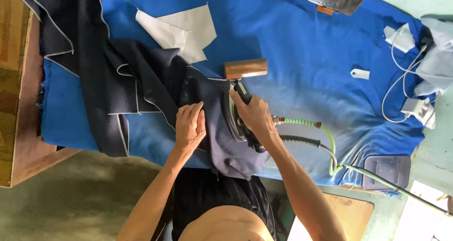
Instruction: Ironing and pressing seams of fabric pieces using a steam iron and a wooden clapper.
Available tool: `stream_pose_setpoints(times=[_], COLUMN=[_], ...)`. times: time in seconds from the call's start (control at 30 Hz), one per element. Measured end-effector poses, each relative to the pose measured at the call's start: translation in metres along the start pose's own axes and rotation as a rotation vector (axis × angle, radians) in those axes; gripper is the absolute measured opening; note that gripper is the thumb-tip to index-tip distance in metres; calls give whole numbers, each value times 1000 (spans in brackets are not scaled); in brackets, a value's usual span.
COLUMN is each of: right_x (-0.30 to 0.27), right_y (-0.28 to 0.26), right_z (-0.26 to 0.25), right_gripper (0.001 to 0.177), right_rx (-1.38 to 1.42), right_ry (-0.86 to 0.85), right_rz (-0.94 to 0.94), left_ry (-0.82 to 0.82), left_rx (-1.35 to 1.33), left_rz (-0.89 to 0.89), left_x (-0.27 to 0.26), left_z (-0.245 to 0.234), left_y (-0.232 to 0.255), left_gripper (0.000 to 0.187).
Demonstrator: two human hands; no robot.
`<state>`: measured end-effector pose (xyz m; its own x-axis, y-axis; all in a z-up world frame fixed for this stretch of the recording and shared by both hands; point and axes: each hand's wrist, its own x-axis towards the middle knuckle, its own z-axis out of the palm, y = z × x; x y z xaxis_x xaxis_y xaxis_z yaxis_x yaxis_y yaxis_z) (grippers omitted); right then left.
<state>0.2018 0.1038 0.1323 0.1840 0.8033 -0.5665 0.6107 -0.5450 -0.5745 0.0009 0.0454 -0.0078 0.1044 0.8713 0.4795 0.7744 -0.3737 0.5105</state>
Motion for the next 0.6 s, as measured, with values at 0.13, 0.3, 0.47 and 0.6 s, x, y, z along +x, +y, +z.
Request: stream_pose_setpoints(times=[0.13,0.3,0.47,0.6], right_x=[-21,-65,-78,-44], right_y=[14,5,10,6], right_z=[-4,-11,-23,-12], right_gripper=[70,71,71,71], right_rx=[75,30,88,57], right_ry=[-26,-105,-133,-121], right_rz=[12,219,139,105], left_ry=[-39,50,99,76], left_rx=[-42,21,109,70], left_rz=[-8,93,157,174], left_x=[-6,10,35,49], left_z=[-1,-7,-10,-4], left_y=[-1,4,11,13], left_gripper=[26,20,20,21])
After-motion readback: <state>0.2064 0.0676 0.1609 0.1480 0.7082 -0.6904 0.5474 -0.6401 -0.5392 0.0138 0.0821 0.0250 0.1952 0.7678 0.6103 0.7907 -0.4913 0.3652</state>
